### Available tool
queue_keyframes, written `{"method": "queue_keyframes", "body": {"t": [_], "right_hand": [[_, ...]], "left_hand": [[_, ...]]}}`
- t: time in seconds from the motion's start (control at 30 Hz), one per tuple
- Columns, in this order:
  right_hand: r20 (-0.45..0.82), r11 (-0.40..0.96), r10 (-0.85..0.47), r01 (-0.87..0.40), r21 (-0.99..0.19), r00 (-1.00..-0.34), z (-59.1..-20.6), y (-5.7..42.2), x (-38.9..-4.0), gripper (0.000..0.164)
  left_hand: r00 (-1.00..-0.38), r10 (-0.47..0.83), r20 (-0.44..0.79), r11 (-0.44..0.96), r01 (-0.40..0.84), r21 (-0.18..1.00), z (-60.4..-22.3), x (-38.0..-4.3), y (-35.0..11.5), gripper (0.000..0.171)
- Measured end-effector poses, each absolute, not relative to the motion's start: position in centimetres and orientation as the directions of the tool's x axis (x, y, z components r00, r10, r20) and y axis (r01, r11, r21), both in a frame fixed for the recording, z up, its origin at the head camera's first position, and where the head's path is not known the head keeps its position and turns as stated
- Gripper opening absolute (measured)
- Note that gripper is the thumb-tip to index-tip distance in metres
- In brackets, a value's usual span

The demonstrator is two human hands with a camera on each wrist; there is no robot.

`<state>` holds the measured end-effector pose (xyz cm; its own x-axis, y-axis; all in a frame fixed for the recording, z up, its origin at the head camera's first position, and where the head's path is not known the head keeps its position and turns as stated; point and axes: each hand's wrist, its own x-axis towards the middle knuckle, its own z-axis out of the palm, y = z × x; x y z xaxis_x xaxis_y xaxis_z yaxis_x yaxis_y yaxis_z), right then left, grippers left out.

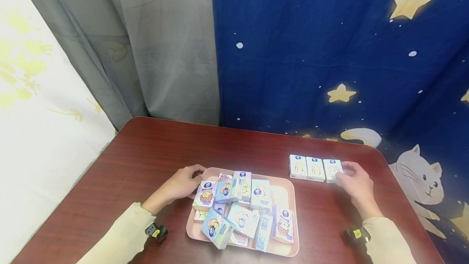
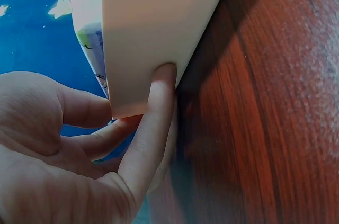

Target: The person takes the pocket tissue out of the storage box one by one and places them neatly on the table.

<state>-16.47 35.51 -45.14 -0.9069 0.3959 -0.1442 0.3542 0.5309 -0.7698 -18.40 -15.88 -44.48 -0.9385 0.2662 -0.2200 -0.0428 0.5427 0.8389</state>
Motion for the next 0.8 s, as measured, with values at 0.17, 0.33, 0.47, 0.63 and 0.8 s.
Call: {"method": "queue_keyframes", "body": {"t": [0.17, 0.33, 0.47, 0.63, 0.8], "right_hand": [[-0.109, 0.614, 0.373, 0.333, -0.716, -0.922, -45.05, 35.52, -16.48, 0.061], [-0.116, 0.642, 0.363, 0.339, -0.688, -0.924, -44.93, 35.29, -16.50, 0.060], [-0.113, 0.646, 0.362, 0.337, -0.685, -0.925, -45.04, 35.23, -16.56, 0.059], [-0.118, 0.645, 0.359, 0.337, -0.686, -0.926, -45.23, 35.25, -16.74, 0.059], [-0.132, 0.646, 0.354, 0.344, -0.681, -0.926, -45.26, 35.37, -16.87, 0.060]], "left_hand": [[-0.936, 0.269, -0.225, 0.528, -0.052, 0.848, -44.38, -18.38, -15.91, 0.030], [-0.933, 0.280, -0.227, 0.520, -0.051, 0.852, -44.23, -18.27, -15.88, 0.030], [-0.932, 0.281, -0.230, 0.522, -0.053, 0.851, -44.19, -18.23, -15.83, 0.030], [-0.932, 0.278, -0.233, 0.515, -0.060, 0.855, -44.23, -18.21, -15.81, 0.030], [-0.932, 0.272, -0.241, 0.504, -0.076, 0.860, -44.27, -18.33, -15.80, 0.031]]}}
